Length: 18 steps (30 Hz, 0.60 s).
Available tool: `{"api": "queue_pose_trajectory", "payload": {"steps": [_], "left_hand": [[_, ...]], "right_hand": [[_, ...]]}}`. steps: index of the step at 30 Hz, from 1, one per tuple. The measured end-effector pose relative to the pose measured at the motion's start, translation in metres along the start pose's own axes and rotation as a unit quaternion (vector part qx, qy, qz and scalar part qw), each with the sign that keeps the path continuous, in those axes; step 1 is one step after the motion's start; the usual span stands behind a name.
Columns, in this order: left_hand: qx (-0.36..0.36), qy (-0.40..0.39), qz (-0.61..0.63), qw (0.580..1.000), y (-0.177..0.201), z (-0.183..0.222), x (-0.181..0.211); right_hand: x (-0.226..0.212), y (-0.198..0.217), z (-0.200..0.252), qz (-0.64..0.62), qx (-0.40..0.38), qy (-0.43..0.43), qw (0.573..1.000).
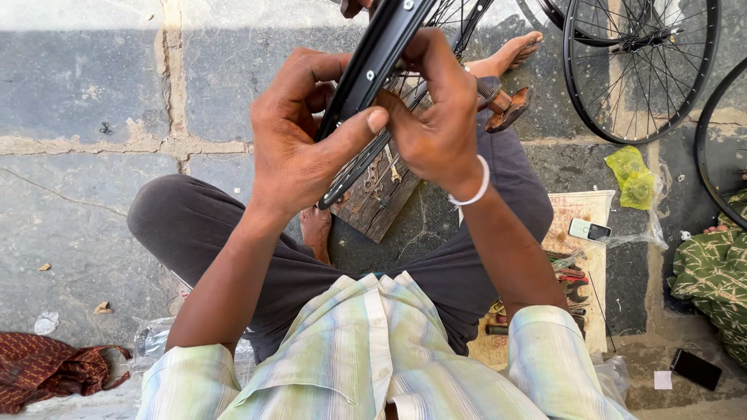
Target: The person inserts metal spokes into the holes of a bicycle wheel rim and secures them by hand.
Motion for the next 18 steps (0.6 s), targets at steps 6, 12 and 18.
{"api": "queue_pose_trajectory", "payload": {"steps": [6, 12, 18], "left_hand": [[0.032, 0.033, -0.049, 0.998, 0.004, -0.005, 0.003], [-0.049, 0.001, 0.005, 0.999, -0.002, -0.007, 0.009], [-0.044, 0.026, 0.061, 0.997, -0.004, -0.009, 0.000]], "right_hand": [[-0.024, -0.005, 0.013, 0.136, 0.227, 0.084, 0.961], [-0.025, -0.026, 0.054, 0.163, 0.228, 0.058, 0.958], [-0.015, 0.003, 0.009, -0.052, 0.072, 0.014, 0.996]]}}
Point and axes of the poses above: each hand's wrist, its own z-axis away from the middle knuckle, its own y-axis out of the back of the hand, x = y × z, the point moved 10 cm from there along -z, towards the middle knuckle, and after that the axes turned 3 degrees about -y, right-handed, at the moved point
